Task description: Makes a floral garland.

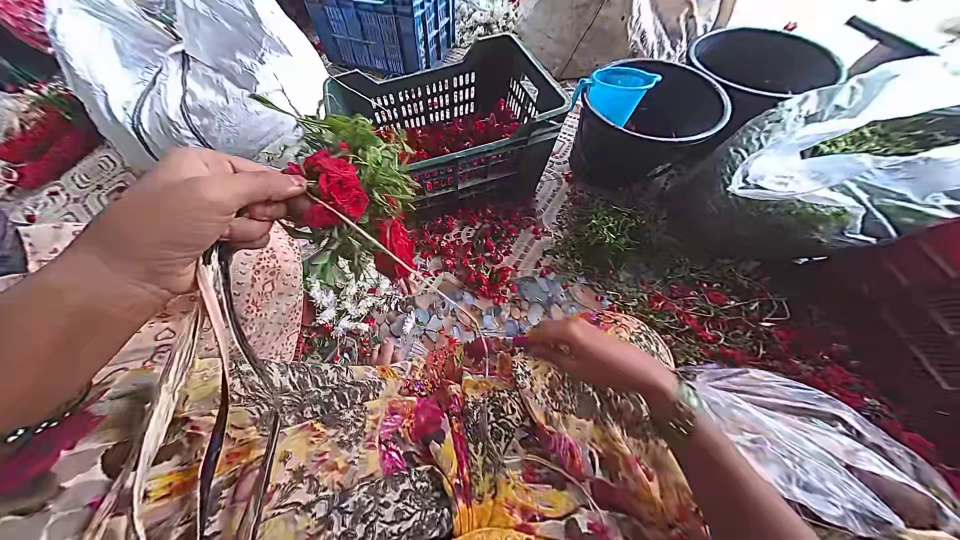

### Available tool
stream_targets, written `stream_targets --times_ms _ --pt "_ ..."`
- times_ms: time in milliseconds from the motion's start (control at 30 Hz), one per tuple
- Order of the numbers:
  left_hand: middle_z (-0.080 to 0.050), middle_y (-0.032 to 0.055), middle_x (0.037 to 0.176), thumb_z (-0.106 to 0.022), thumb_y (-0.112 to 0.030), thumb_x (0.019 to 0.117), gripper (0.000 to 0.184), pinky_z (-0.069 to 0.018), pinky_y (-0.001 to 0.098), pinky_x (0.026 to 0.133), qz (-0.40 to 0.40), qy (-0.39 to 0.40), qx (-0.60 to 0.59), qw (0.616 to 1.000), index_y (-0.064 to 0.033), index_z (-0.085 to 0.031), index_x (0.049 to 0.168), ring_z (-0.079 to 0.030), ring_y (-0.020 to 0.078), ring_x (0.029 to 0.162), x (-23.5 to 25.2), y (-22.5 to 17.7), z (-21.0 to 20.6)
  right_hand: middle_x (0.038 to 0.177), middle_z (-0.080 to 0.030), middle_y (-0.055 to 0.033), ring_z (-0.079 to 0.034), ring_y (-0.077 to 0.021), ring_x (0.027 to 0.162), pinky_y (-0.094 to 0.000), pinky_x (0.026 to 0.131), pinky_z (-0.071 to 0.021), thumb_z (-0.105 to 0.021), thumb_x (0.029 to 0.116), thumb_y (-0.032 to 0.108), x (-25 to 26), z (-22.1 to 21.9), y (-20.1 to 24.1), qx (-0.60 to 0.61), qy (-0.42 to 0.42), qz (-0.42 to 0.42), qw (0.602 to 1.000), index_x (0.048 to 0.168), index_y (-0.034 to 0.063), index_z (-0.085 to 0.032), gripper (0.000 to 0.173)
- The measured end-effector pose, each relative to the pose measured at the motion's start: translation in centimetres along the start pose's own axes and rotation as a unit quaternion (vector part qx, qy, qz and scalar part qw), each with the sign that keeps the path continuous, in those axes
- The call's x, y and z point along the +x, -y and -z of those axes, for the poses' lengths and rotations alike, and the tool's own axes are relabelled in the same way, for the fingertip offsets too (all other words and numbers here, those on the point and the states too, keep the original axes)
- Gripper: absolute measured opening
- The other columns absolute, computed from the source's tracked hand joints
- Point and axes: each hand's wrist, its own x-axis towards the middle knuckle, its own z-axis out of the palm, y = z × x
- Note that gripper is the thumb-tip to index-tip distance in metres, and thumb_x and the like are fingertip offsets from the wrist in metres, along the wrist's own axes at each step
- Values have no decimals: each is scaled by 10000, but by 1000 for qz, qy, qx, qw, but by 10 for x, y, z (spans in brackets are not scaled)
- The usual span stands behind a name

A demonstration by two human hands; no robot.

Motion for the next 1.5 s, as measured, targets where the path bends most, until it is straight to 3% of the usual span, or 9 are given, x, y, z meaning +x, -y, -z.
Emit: stream_targets --times_ms 100,167,267,367,500,1133,1267,1400,1500 --pt "-643 -66 678 -542 -116 1047 256 -259 127 397 52 -14 84 995 -88 -717 863 -349 -57 435 1 -33 -44 1223 -677 -246 -637 -408 1184 -569 1039 -459 -449 1076 145 79 7 -62 -111 -28 -212 971 1249 -22 -665 324" --pt "-591 -56 607 -582 -141 1026 308 -280 182 416 27 29 157 987 -75 -723 761 -365 -19 438 8 -16 -58 1376 -569 -321 -534 -488 1308 -629 1093 -408 -537 1024 111 119 -8 -103 -133 -37 -255 957 1388 -9 -590 387" --pt "-652 11 757 -570 -229 1041 326 -410 322 640 77 148 270 948 -37 -733 834 -515 77 656 8 0 -66 1571 -332 -364 -406 -572 1394 -692 1090 -390 -667 882 -33 143 -50 -149 -143 -75 -252 954 1469 33 -532 605" --pt "-692 139 857 -562 -192 1044 328 -457 424 748 81 244 315 913 58 -721 902 -598 188 778 7 1 -71 1646 -229 -312 -401 -571 1398 -693 1051 -429 -713 880 4 143 -72 -171 -165 -10 -300 939 1534 111 -481 702" --pt "-705 212 897 -553 -161 1041 315 -478 488 805 28 306 348 886 90 -732 975 -652 288 854 10 -4 -79 1570 -343 -359 -492 -589 1308 -704 979 -473 -692 887 -5 143 -74 -181 -169 5 -283 944 1461 60 -554 594" --pt "-688 173 820 -629 -158 1010 264 -473 441 742 24 365 348 863 79 -734 958 -620 234 768 20 -7 -90 1482 -481 -287 -549 -516 1268 -670 868 -528 -725 893 100 147 -73 -174 -163 -39 -331 929 1399 94 -597 522" --pt "-695 166 818 -636 -157 1003 262 -480 428 751 4 364 342 866 79 -736 952 -633 226 781 20 -7 -86 1369 -579 -298 -613 -501 1195 -653 877 -526 -636 945 82 146 -68 -162 -155 -81 -345 922 1354 65 -619 410" --pt "-707 168 840 -643 -152 1000 253 -490 412 754 4 367 335 868 82 -739 985 -642 209 788 17 -8 -82 1514 -466 -289 -531 -521 1300 -670 952 -493 -629 944 13 148 -75 -179 -160 -80 -301 937 1353 -3 -615 409" --pt "-700 162 830 -640 -161 1005 260 -481 410 749 8 364 341 867 78 -736 968 -633 205 783 17 -10 -83 1434 -564 -266 -558 -494 1291 -653 996 -478 -628 935 0 143 -73 -185 -165 -84 -260 947 1318 -21 -640 384"
